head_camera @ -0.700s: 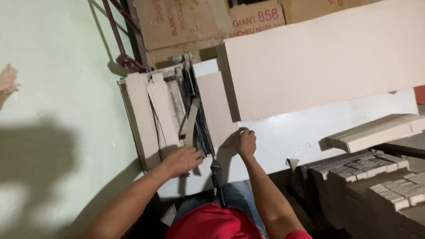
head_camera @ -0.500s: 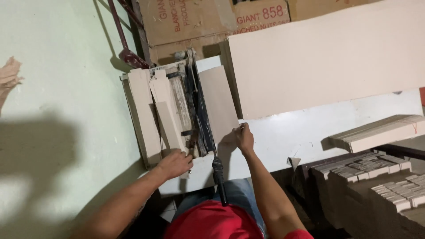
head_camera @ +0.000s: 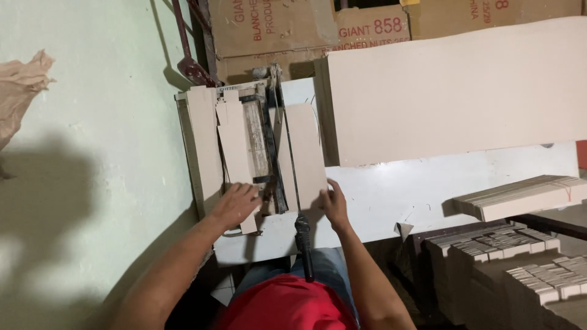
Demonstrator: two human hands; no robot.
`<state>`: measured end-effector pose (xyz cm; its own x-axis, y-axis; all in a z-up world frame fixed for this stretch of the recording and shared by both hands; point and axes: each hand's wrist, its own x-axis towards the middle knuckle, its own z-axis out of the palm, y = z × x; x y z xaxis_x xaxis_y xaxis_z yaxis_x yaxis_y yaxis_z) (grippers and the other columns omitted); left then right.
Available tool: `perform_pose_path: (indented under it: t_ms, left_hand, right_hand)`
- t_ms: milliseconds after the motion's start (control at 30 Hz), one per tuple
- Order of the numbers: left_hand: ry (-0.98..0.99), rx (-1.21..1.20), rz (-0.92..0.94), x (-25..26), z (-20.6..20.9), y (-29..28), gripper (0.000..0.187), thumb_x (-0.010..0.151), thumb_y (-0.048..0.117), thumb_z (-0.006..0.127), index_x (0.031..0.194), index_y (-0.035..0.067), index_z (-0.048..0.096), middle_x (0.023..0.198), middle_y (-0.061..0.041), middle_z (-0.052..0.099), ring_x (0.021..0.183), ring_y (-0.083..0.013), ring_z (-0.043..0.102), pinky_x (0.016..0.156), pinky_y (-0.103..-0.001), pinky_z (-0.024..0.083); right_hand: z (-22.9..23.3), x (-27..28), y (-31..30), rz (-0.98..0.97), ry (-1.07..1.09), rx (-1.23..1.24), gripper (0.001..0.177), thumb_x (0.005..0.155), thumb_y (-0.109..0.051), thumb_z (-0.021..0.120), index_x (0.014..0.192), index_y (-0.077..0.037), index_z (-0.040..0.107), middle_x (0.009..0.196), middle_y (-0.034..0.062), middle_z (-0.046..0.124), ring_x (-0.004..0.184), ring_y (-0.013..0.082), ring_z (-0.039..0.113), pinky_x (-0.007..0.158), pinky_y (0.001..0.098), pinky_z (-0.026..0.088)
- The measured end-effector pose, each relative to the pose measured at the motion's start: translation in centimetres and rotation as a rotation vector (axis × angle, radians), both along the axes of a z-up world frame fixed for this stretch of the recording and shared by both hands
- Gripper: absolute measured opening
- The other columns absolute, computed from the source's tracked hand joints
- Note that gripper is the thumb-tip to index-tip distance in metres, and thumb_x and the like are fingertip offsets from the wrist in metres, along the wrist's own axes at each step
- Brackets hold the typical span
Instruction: The person uses a manual guillotine paper cutter to slice a large sheet of cardboard into smaller rectangular strips. They align the cardboard against the cutter's guide, pull down the lever to make the cut, and then stack the resulting pieces on the table.
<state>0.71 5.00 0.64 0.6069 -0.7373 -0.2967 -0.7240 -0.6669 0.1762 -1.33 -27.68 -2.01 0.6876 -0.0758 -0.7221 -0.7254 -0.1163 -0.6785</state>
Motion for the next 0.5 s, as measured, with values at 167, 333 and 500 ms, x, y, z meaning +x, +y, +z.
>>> perform_pose_path:
  t_ms: [167,333,500]
  left_hand:
    - [-0.027,0.031,0.219,2.8,1.6,-2.8,0.035,0.099,0.033,0.063,0.130,0.018,0.059,0.141,-0.015,0.051,0.134,-0.0345,0.046,0.109,-0.052,0.038]
    - [0.213,0.073,0.493,7.7,4.6,-9.1,0.069,0.096,0.029,0.071,0.156,0.016,0.041,0.159,-0.027,0.035,0.151,-0.0435,0.023,0.122,-0.064,0.014]
    - [0.366,0.518,0.640,9.7,1.2,-12.8,0.093,0.087,0.055,0.073,0.160,0.014,0.033,0.168,-0.030,0.000,0.155,-0.0447,-0.007,0.116,-0.073,-0.013]
  right_hand:
    - [-0.8,3.1,1.4,0.150,-0.079,-0.198,0.050,0.110,-0.024,0.050,0.157,-0.013,0.040,0.123,0.0249,0.066,0.116,0.0361,0.066,0.095,0.0495,0.058]
    - [-0.7,3.3,1.4,0.153,-0.098,-0.236,0.052,0.108,-0.021,0.053,0.157,-0.009,0.041,0.128,0.0271,0.067,0.116,0.0393,0.067,0.096,0.0506,0.057]
    - [-4.5,3.9,-0.5,0.530,-0.010,-0.505,0.056,0.104,-0.025,0.050,0.159,-0.024,0.038,0.125,0.0244,0.071,0.117,0.0455,0.067,0.101,0.0610,0.052]
